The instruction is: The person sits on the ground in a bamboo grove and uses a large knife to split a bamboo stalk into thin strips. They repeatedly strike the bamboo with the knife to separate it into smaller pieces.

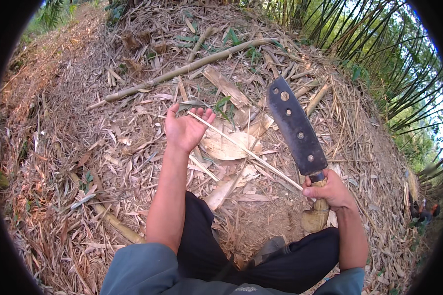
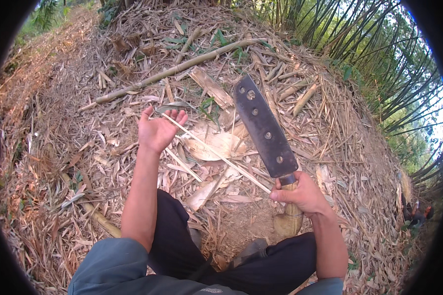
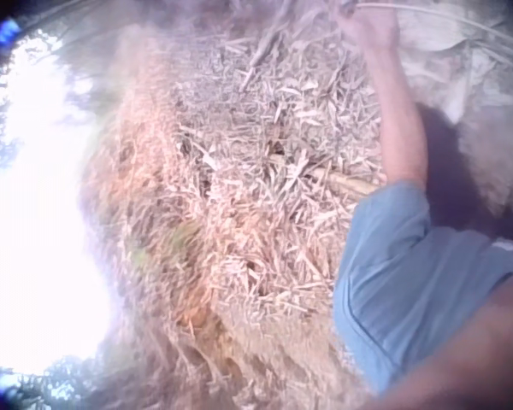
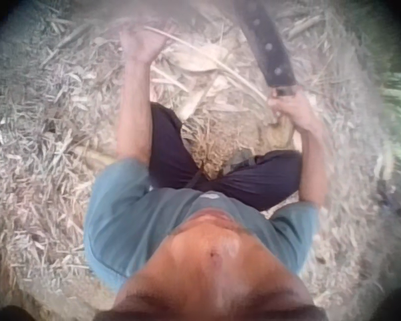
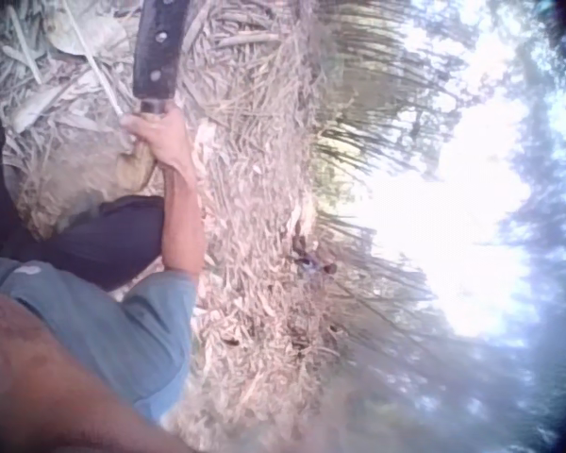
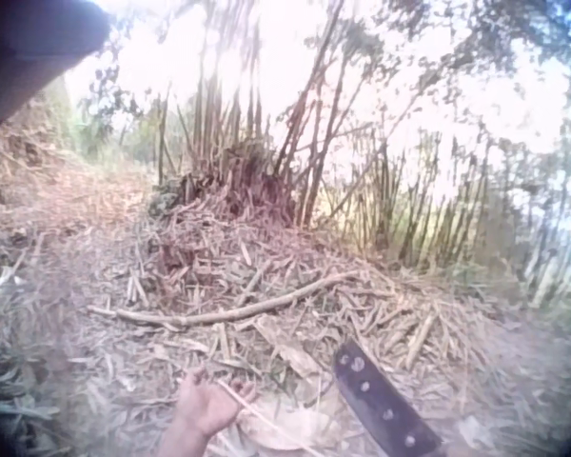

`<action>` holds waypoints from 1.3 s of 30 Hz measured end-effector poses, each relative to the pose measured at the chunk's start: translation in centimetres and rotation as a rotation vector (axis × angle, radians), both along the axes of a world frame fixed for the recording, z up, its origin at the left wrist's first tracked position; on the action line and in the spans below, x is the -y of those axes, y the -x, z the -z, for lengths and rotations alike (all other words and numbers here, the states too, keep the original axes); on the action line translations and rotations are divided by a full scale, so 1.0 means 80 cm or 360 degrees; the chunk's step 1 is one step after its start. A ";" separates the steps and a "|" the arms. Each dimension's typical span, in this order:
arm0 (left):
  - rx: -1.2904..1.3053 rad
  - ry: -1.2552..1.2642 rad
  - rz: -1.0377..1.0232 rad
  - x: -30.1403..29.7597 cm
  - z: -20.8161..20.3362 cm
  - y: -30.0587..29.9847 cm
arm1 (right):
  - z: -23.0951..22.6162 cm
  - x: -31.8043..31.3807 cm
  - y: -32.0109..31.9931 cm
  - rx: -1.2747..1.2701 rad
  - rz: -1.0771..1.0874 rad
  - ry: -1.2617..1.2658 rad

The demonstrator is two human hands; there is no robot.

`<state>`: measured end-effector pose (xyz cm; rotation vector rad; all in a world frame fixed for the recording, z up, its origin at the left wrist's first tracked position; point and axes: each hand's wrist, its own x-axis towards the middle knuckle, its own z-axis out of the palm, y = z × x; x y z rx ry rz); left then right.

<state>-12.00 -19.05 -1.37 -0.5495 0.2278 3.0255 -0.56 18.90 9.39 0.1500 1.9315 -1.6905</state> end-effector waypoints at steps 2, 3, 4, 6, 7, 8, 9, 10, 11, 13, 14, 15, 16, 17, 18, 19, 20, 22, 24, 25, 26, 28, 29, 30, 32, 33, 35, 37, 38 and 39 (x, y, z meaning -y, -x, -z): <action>0.0017 0.0111 0.0040 -0.009 -0.005 -0.005 | -0.004 0.005 0.002 0.0062 0.0047 0.0125; 0.0035 0.0175 0.0111 -0.017 -0.005 -0.008 | -0.006 0.008 0.004 0.0099 0.0064 0.0204; 0.0053 0.0239 0.0182 -0.029 -0.004 -0.012 | -0.008 0.010 0.006 0.0136 0.0082 0.0283; 0.0073 0.0290 0.0336 -0.062 -0.004 -0.027 | -0.005 0.012 0.010 0.0152 0.0126 0.0358; 0.0078 0.0284 0.0417 -0.082 -0.002 -0.036 | -0.001 0.013 0.013 0.0163 0.0141 0.0400; 0.0033 0.0365 0.0479 -0.103 -0.002 -0.046 | 0.003 0.014 0.015 0.0143 0.0124 0.0424; -0.0010 0.0443 0.0539 -0.123 -0.002 -0.055 | 0.008 0.014 0.016 0.0186 0.0175 0.0454; -0.0073 0.0489 0.0594 -0.136 0.001 -0.061 | 0.013 0.014 0.017 0.0228 0.0224 0.0483; -0.0137 0.0537 0.0644 -0.147 0.002 -0.066 | 0.016 0.015 0.018 0.0269 0.0268 0.0514; -0.0211 0.0649 0.0700 -0.151 0.006 -0.073 | 0.023 0.022 0.017 0.0328 0.0310 0.0540; -0.0229 0.0708 0.0712 -0.151 0.008 -0.074 | 0.026 0.023 0.017 0.0376 0.0322 0.0557; -0.0247 0.0768 0.0724 -0.152 0.009 -0.074 | 0.030 0.022 0.017 0.0423 0.0333 0.0573; -0.0261 0.0801 0.0718 -0.153 0.010 -0.074 | 0.036 0.021 0.017 0.0448 0.0328 0.0571; -0.0271 0.0837 0.0715 -0.153 0.010 -0.075 | 0.040 0.021 0.017 0.0465 0.0334 0.0560; -0.0281 0.0874 0.0713 -0.154 0.010 -0.076 | 0.044 0.020 0.016 0.0482 0.0341 0.0549; -0.0259 0.0895 0.0701 -0.156 0.010 -0.078 | 0.047 0.020 0.016 0.0499 0.0349 0.0538; -0.0236 0.0918 0.0693 -0.160 0.007 -0.081 | 0.054 0.021 0.014 0.0485 0.0368 0.0497; -0.0185 0.0957 0.0703 -0.166 0.003 -0.085 | 0.058 0.029 0.010 0.0380 0.0363 0.0407; -0.0137 0.0984 0.0737 -0.171 -0.001 -0.088 | 0.059 0.040 0.008 0.0267 0.0310 0.0290; -0.0128 0.0971 0.0747 -0.171 0.002 -0.090 | 0.060 0.045 0.006 0.0146 0.0267 0.0172; -0.0125 0.0961 0.0757 -0.171 0.003 -0.090 | 0.059 0.049 0.006 0.0019 0.0225 0.0055; -0.0038 0.0907 0.0696 -0.174 0.000 -0.091 | 0.058 0.047 0.007 -0.0241 0.0173 -0.0211; -0.0083 0.0901 0.0676 -0.172 0.000 -0.092 | 0.051 0.045 0.009 -0.0510 0.0098 -0.0562; -0.0129 0.0895 0.0661 -0.167 0.003 -0.093 | 0.039 0.043 0.012 -0.0772 0.0026 -0.0918; -0.0182 0.0900 0.0693 -0.176 -0.010 -0.093 | 0.033 0.023 0.018 -0.1161 0.0030 -0.1277; -0.0251 0.0889 0.0762 -0.182 -0.021 -0.096 | 0.027 0.011 0.017 -0.1334 0.0090 -0.1333; -0.0384 0.0880 0.0912 -0.192 -0.033 -0.109 | 0.015 -0.012 0.011 -0.1670 0.0220 -0.1448; -0.0422 0.0917 0.1080 -0.210 -0.032 -0.127 | 0.010 -0.031 -0.006 -0.1832 0.0301 -0.1670; -0.0448 0.0943 0.1150 -0.222 -0.038 -0.138 | 0.009 -0.042 -0.018 -0.1901 0.0313 -0.1793; -0.0472 0.0967 0.1208 -0.231 -0.043 -0.149 | 0.006 -0.051 -0.032 -0.1971 0.0309 -0.1913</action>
